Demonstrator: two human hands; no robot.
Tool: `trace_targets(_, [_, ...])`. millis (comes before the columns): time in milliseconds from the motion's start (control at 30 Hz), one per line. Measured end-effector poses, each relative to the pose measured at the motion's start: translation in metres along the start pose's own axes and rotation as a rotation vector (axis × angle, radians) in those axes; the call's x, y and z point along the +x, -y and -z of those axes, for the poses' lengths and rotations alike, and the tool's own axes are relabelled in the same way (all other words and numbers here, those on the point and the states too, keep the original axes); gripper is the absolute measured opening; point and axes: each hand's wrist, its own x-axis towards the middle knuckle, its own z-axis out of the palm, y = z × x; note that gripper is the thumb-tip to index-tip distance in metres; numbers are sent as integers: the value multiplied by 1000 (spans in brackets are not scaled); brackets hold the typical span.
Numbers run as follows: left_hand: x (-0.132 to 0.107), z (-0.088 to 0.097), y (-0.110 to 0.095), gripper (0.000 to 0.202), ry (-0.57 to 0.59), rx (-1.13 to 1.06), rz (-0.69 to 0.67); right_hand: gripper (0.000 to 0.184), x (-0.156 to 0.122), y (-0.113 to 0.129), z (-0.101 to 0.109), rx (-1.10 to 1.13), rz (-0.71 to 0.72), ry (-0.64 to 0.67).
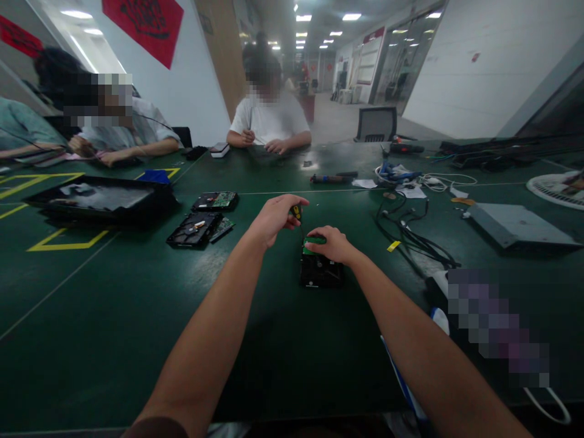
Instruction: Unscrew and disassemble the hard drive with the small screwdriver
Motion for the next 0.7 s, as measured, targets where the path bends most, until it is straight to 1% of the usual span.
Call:
trace_targets(167, [0, -2, 0, 24, 81, -107, 73, 41, 1, 0, 0, -9, 0, 4])
trace_targets(233, [1, -2, 0, 21, 96, -138, 87, 41, 1, -1, 0, -17, -1, 4])
trace_targets(333, [2, -1, 1, 20, 71, -117, 75, 42, 1, -1, -1, -21, -3, 5])
trace_targets(433, [2, 0, 1, 24, 35, -76, 48, 44, 0, -2, -1, -23, -4, 0])
trace_targets(600, [1, 1, 0, 25, 58, -93, 58, 44, 1, -3, -3, -28, 0, -6])
trace_targets(700, [1, 0, 0, 23, 47, -122, 75, 43, 2, -3, -3, -28, -7, -5])
